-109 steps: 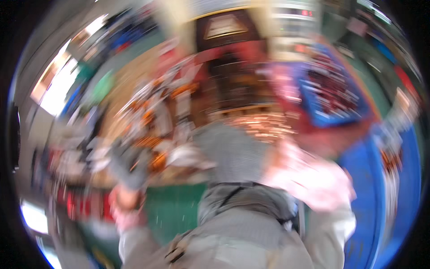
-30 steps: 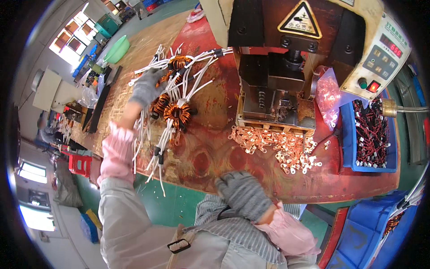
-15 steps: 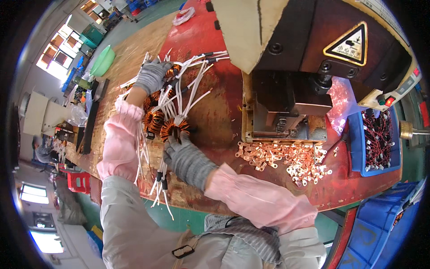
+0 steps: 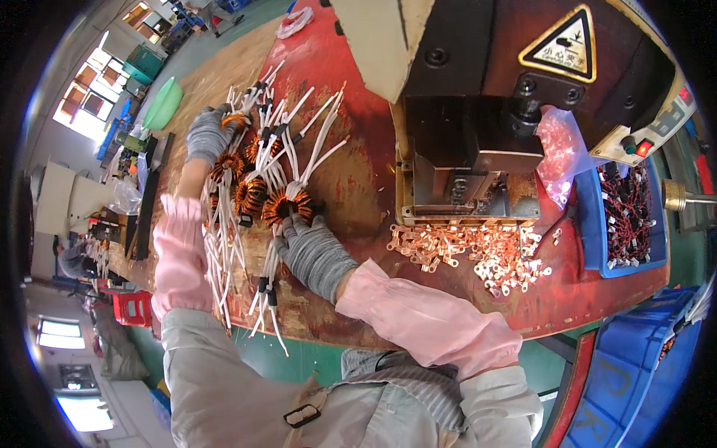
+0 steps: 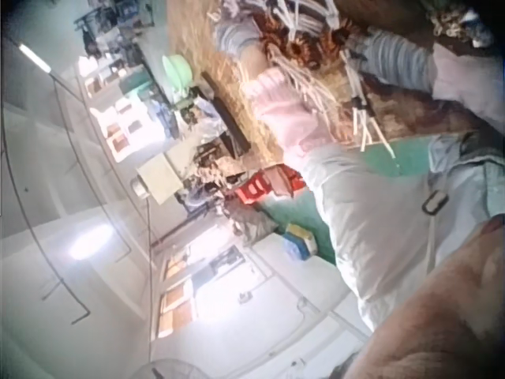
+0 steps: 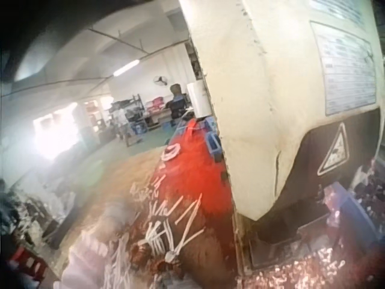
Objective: Crimp metal terminals onto the leads of toroidal inductors using a specialized machine.
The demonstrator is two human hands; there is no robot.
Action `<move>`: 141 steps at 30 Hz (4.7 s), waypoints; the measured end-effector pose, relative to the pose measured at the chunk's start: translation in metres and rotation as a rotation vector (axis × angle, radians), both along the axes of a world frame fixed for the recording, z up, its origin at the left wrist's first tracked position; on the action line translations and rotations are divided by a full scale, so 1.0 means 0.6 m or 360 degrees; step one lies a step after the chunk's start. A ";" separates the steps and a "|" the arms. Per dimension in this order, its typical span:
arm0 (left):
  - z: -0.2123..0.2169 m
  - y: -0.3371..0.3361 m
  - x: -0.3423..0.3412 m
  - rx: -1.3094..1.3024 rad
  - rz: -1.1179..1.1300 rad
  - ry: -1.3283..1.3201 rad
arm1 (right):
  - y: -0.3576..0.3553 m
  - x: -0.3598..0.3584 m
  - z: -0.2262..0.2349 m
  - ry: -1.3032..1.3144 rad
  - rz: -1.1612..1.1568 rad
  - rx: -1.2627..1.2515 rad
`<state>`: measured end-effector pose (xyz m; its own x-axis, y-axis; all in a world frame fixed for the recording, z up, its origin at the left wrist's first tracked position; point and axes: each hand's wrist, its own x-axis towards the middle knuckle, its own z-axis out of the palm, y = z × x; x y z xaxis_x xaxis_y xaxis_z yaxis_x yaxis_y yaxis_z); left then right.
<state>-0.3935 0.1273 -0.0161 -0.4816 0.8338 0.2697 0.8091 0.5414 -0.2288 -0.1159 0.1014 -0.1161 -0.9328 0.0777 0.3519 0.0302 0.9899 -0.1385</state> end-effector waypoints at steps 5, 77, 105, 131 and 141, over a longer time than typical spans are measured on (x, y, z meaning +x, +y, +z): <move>-0.042 -0.082 0.198 -0.0244 -0.0412 -0.0633 | -0.006 0.072 0.004 -0.0209 0.0048 -0.0240; -0.398 -0.221 0.426 0.1402 -0.1622 -0.4470 | 0.062 0.425 0.047 -0.0191 0.0347 -0.1676; -0.273 0.002 0.337 0.0975 -0.1732 -0.4442 | 0.159 0.421 0.088 0.0235 -0.0247 0.0540; -0.287 0.031 0.312 0.1162 -0.1895 -0.4261 | 0.190 0.384 -0.007 0.0263 -0.0434 -0.1075; -0.294 0.036 0.309 0.1170 -0.1943 -0.4230 | 0.170 0.333 -0.024 -0.0279 -0.0430 -0.0115</move>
<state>-0.2084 0.1491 -0.1927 0.0236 0.8770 0.4799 -0.8408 -0.2422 0.4841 0.0841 0.2036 -0.1305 -0.9209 0.3495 0.1726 0.3199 0.9306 -0.1778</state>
